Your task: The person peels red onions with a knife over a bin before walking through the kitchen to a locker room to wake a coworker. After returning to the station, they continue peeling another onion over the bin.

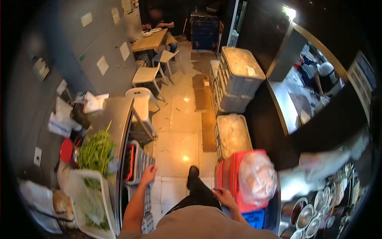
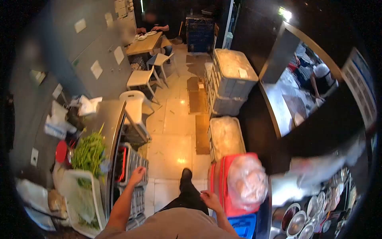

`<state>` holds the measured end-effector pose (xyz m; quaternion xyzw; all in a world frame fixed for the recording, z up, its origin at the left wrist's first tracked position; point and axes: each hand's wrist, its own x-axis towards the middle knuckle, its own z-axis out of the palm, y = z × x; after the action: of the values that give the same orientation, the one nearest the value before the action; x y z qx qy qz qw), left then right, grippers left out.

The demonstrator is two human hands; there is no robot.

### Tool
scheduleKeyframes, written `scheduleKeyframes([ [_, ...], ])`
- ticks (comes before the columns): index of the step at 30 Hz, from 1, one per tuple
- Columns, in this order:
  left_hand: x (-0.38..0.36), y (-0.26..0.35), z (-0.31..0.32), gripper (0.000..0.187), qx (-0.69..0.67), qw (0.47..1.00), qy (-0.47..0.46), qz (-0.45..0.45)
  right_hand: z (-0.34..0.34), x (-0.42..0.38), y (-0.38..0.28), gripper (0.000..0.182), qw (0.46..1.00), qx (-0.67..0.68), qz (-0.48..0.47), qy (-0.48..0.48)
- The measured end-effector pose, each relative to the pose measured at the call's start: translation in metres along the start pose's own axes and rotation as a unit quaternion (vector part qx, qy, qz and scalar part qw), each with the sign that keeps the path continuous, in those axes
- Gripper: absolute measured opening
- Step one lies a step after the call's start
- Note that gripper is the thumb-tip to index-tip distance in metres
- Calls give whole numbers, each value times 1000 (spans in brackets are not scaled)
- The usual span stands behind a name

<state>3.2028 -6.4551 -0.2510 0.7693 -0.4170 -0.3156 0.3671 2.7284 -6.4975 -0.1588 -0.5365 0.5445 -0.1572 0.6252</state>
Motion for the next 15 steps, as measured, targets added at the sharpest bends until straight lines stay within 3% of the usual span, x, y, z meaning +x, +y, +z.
scheduleKeyframes([
  [3,66,-19,-9,38,-21,995,-2,-94,-33,168,-71,33,942,-228,-246,25],
  [5,76,-30,-15,41,-4,984,-18,-177,-54,259,-179,31,933,-266,-242,-9],
  [6,80,-61,-11,44,-8,973,-39,-229,-64,308,-228,30,915,-282,-288,-2],
  [10,115,-84,1,42,99,900,-199,-375,-95,479,-395,29,896,-279,-345,7],
  [12,170,-75,8,38,124,879,-262,-380,-98,559,-441,30,899,-277,-339,12],
  [15,308,-56,15,33,159,879,-327,-307,-105,669,-458,30,875,-290,-383,54],
])
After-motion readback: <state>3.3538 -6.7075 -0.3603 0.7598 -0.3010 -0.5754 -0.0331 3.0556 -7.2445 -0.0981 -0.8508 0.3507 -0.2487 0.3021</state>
